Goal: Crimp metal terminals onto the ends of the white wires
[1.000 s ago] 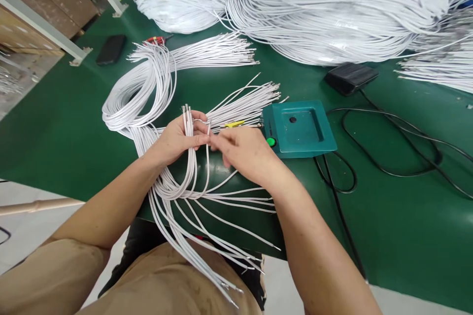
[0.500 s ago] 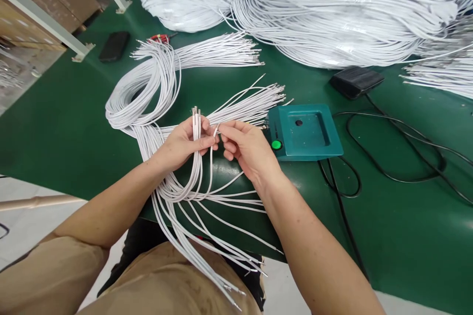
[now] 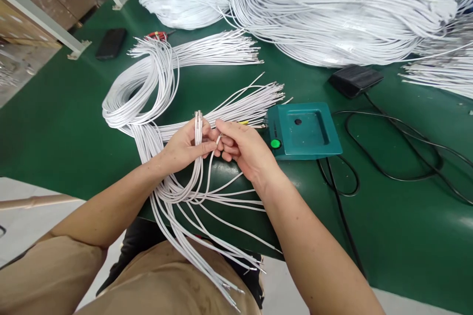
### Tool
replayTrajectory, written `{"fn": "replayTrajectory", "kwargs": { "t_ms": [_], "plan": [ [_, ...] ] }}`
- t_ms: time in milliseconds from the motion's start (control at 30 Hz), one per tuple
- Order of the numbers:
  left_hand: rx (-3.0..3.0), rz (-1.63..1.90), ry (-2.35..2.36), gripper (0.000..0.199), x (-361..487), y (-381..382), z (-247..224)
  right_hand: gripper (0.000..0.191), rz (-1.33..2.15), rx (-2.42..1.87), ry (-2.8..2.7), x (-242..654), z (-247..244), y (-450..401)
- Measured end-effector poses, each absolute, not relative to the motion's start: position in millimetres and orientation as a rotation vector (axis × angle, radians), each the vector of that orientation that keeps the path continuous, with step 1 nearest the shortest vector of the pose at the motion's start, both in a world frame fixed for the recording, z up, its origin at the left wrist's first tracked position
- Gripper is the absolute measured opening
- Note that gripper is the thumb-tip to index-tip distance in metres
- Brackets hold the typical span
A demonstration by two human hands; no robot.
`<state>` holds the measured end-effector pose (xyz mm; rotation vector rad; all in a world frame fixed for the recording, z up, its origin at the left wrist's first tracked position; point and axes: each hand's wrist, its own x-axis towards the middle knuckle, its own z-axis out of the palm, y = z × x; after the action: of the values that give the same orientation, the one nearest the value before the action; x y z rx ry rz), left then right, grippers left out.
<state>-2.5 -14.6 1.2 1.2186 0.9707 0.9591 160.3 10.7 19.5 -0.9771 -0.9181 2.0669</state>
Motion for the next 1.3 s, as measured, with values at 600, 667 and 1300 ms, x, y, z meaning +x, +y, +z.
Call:
{"fn": "replayTrajectory", "kwargs": {
  "t_ms": [600, 667, 1300],
  "plan": [
    [1.195, 1.021, 0.939, 0.047, -8, -11, 0, 0.021, 1.543, -1.155, -1.314, 159, 24, 4],
    [1.127, 1.025, 0.911, 0.044, -8, -9, -3, 0.013, 1.260, -1.211, -1.532, 157, 21, 3],
    [1.126, 0.963, 1.196, 0.047, -2, 1, -11, 0.013, -0.109, -1.380, -2.578, 198, 28, 25]
  ]
}}
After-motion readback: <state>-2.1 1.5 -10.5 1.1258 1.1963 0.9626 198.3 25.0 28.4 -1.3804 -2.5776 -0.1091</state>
